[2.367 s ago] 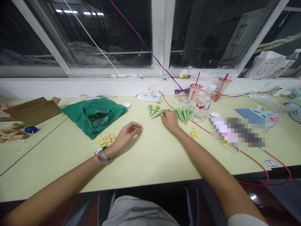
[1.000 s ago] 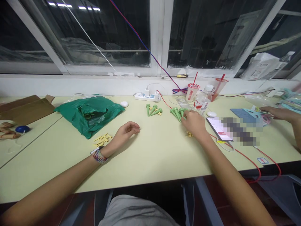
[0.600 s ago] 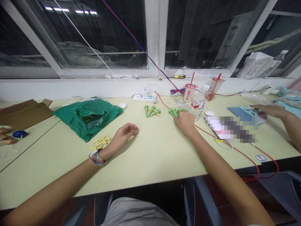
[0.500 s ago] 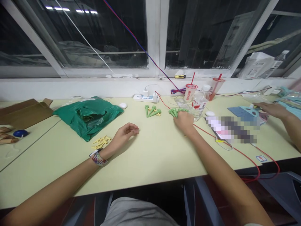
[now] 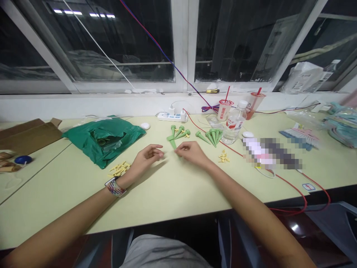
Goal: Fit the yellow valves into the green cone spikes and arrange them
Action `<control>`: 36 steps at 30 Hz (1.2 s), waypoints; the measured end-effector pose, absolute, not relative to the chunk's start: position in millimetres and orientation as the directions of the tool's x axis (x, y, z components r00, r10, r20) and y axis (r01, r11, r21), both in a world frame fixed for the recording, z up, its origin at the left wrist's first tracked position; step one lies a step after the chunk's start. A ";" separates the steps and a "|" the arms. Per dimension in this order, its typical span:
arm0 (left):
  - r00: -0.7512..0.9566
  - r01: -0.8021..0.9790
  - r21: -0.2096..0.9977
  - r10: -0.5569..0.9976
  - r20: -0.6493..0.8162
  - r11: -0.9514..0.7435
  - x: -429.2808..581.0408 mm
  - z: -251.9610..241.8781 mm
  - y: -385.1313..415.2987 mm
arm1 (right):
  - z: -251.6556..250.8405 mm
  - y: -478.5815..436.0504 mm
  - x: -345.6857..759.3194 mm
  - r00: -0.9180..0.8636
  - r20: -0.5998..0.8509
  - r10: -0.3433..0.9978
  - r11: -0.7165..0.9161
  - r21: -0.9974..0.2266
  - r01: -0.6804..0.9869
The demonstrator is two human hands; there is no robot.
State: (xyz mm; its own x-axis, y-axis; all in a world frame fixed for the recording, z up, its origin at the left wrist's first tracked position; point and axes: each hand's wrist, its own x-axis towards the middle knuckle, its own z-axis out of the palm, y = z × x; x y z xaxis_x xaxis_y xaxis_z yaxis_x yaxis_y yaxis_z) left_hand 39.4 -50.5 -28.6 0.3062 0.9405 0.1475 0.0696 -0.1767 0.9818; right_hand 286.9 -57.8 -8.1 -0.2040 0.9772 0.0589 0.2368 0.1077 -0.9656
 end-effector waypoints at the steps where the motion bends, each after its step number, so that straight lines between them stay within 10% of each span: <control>1: 0.305 0.037 0.987 0.942 0.139 -0.158 38.3 -28.0 -50.2 | -9.5 -62.0 274.8 -0.277 0.027 0.961 0.082 -0.979 0.188; 12: 0.258 -0.075 0.980 0.946 0.199 -0.186 33.2 -22.0 -48.2 | -24.3 -65.1 237.8 -0.443 -0.026 0.896 0.040 -0.989 0.139; 17: -0.028 -0.285 0.894 0.935 0.353 -0.346 12.2 4.6 -29.4 | -41.1 -58.8 217.4 -0.431 0.024 0.902 0.131 -0.966 0.221; 29: -0.253 -0.400 0.846 0.930 0.267 -0.352 -16.9 10.6 -9.8 | -46.7 -47.7 121.1 -0.697 0.437 0.569 0.820 -0.243 0.518; 36: -0.188 -0.384 0.867 0.946 0.264 -0.318 -15.6 5.7 -11.2 | -52.4 -49.0 146.9 -0.598 0.455 0.660 0.740 -0.257 0.622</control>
State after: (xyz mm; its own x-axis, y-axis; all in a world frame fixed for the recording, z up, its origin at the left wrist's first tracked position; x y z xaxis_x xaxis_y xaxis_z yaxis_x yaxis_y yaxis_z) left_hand -15.6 -11.2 5.7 -0.1876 0.9461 0.2640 -0.3836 -0.3180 0.8670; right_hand 146.9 -49.0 -52.4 -0.5980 0.6600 0.4548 0.6216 0.7401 -0.2567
